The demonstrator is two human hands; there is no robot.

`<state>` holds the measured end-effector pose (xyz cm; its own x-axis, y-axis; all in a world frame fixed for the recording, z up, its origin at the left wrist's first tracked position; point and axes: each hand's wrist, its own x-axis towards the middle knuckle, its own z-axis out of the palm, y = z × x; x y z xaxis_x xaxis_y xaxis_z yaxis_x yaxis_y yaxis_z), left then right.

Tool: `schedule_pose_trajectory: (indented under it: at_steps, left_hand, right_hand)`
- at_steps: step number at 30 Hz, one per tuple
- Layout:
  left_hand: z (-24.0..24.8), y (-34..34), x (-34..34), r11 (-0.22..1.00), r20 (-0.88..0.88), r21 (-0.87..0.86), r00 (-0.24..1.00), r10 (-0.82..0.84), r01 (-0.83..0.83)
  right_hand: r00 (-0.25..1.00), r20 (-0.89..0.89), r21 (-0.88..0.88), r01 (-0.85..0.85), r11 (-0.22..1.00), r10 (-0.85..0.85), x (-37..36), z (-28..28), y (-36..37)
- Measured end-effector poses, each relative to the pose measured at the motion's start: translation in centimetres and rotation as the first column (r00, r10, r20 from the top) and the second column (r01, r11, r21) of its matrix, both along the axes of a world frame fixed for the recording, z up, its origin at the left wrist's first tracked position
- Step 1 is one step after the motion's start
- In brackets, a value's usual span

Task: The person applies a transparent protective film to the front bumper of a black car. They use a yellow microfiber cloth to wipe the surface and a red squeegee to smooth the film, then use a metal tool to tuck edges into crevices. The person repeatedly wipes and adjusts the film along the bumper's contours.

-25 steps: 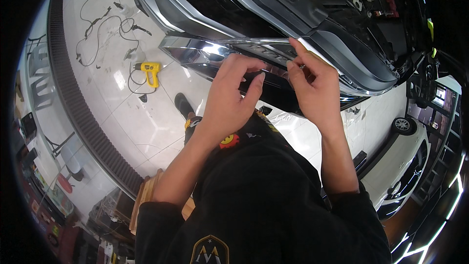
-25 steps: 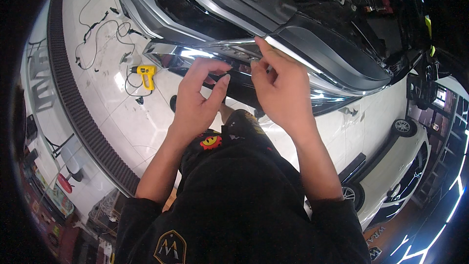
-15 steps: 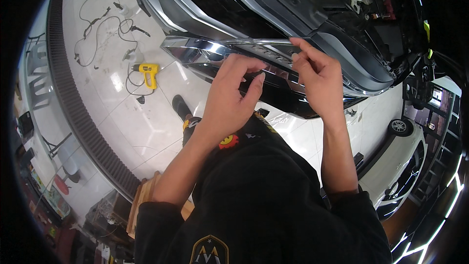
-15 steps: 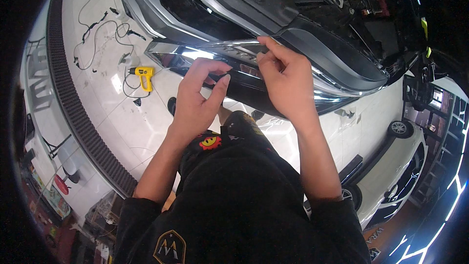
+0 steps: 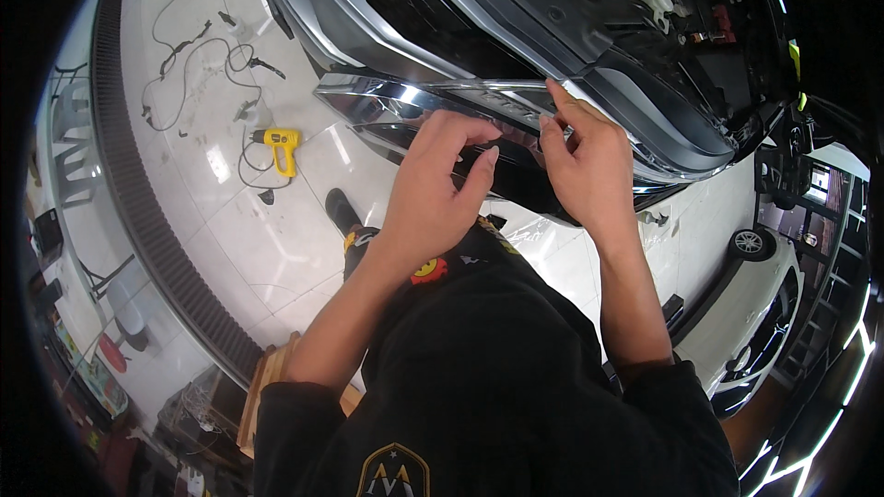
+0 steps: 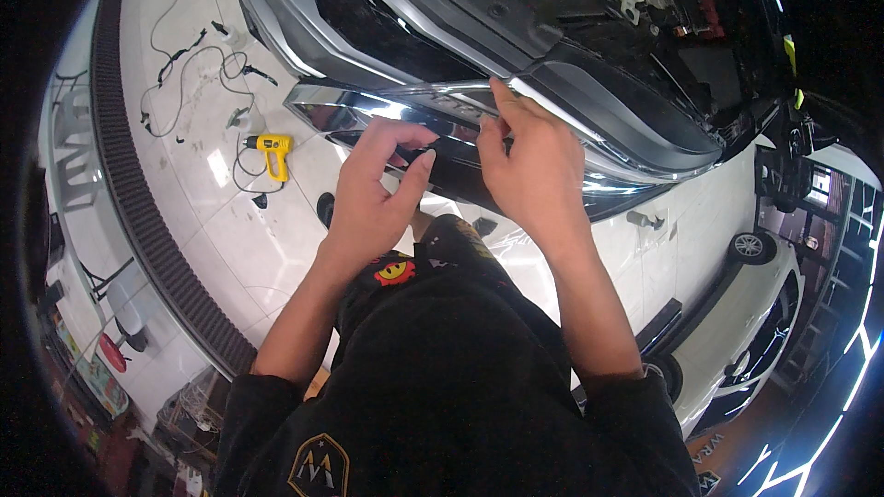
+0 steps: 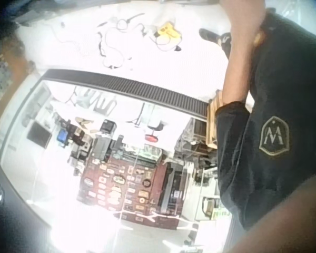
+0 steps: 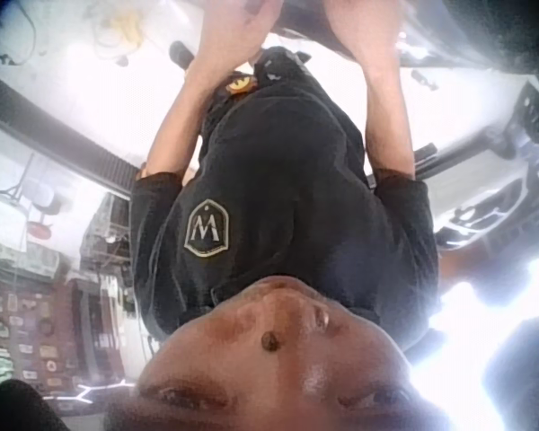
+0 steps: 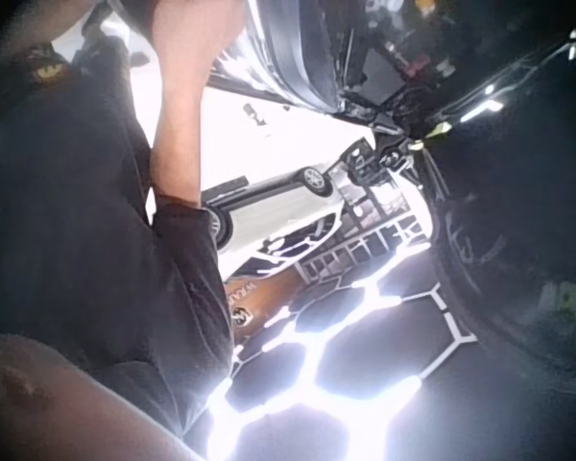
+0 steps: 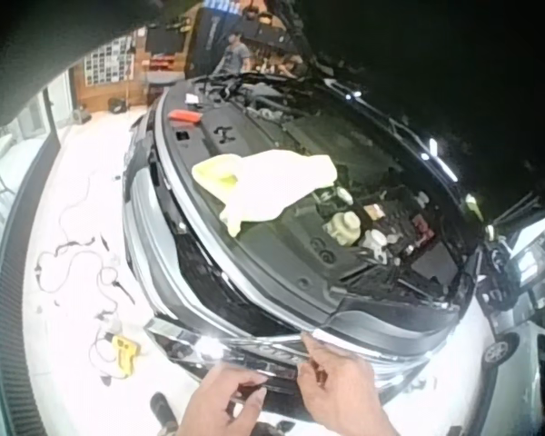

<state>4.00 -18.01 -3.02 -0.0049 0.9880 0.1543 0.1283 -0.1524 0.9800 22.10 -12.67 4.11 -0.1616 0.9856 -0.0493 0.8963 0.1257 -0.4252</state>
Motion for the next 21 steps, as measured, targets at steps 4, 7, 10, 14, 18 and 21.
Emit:
schedule_pose_trajectory:
  at_steps: [4, 7, 10, 14, 18, 21]
  left_hand:
    - [0.2, -0.4, -0.2, 1.000, 0.003, 0.002, 1.000, 0.002, -0.002]
    - [0.2, -0.7, -0.6, 1.000, 0.013, -0.008, 1.000, 0.004, -0.004]
    - [0.1, -1.0, -0.7, 1.000, 0.025, -0.018, 1.000, 0.003, -0.002]
    - [0.2, -1.1, -0.8, 1.000, 0.053, -0.024, 0.999, 0.010, -0.008]
    - [-0.1, -0.9, -0.5, 1.000, 0.061, -0.001, 0.998, 0.017, -0.017]
    - [0.0, -0.4, 0.1, 1.000, 0.070, 0.000, 0.997, 0.006, -0.006]
  right_hand:
    - [1.000, 0.021, -0.002, 0.011, 1.000, -0.011, -0.2, 0.0, -0.2]
    - [0.991, -0.117, -0.078, 0.057, 0.995, -0.066, 0.1, 0.0, 0.2]
    - [0.952, -0.267, -0.184, 0.103, 0.977, -0.151, 0.9, 0.1, 0.8]
    - [0.888, -0.378, -0.315, 0.142, 0.938, -0.261, 1.0, 0.5, 1.0]
    - [0.807, -0.483, -0.391, 0.148, 0.908, -0.340, 1.4, 0.5, 1.4]
    - [0.775, -0.526, -0.416, 0.124, 0.901, -0.350, 1.8, 0.5, 1.6]
